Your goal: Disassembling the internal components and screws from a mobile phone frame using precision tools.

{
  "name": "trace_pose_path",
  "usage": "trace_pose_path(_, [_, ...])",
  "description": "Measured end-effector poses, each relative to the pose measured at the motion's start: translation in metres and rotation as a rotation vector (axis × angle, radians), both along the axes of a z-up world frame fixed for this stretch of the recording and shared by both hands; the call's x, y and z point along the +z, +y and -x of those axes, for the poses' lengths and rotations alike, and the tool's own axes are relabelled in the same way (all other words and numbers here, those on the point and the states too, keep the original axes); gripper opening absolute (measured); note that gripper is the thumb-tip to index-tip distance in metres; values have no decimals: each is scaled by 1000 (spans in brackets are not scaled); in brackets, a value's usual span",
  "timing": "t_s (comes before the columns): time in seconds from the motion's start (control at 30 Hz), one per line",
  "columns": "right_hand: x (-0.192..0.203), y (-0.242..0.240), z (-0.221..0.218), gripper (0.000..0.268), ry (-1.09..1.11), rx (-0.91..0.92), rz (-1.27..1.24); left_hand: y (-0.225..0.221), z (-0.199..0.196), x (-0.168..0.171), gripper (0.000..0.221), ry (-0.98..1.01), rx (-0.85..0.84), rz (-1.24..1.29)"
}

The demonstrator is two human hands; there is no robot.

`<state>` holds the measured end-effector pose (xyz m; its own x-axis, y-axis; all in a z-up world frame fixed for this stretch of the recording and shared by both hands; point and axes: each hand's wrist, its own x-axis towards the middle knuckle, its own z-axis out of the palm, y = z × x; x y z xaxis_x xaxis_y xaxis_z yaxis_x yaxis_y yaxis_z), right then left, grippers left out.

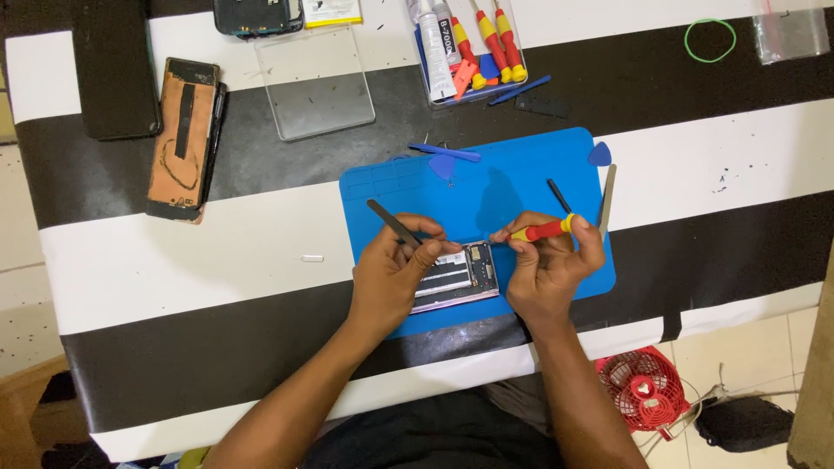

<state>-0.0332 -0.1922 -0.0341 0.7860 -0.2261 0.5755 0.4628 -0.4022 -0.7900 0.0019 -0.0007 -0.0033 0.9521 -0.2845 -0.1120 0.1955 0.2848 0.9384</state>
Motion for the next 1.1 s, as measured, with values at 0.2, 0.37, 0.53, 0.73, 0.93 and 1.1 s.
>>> trace_pose_path(0.2, [1, 1, 0, 59, -6, -2, 11, -1, 1, 1, 19, 8, 11, 5])
trace_pose_path(0.37, [3, -1, -2, 55, -8, 44, 23, 0, 1, -3, 17, 3, 7, 18])
trace_pose_path(0.53, [-5, 0, 2, 46, -24, 136, 13, -1, 1, -1, 19, 3, -3, -5])
trace_pose_path(0.73, [-14, -7, 0, 42, -51, 149, 4, -1, 2, 4, 19, -8, -7, -16])
trace_pose_path(0.93, [-6, 0, 0, 47, 12, 49, 16, 0, 1, 8, 26, 27, -7, -3])
trace_pose_path(1.1, [30, -9, 8, 73, 204, -112, -253, 3, 0, 11, 26, 41, 4, 31])
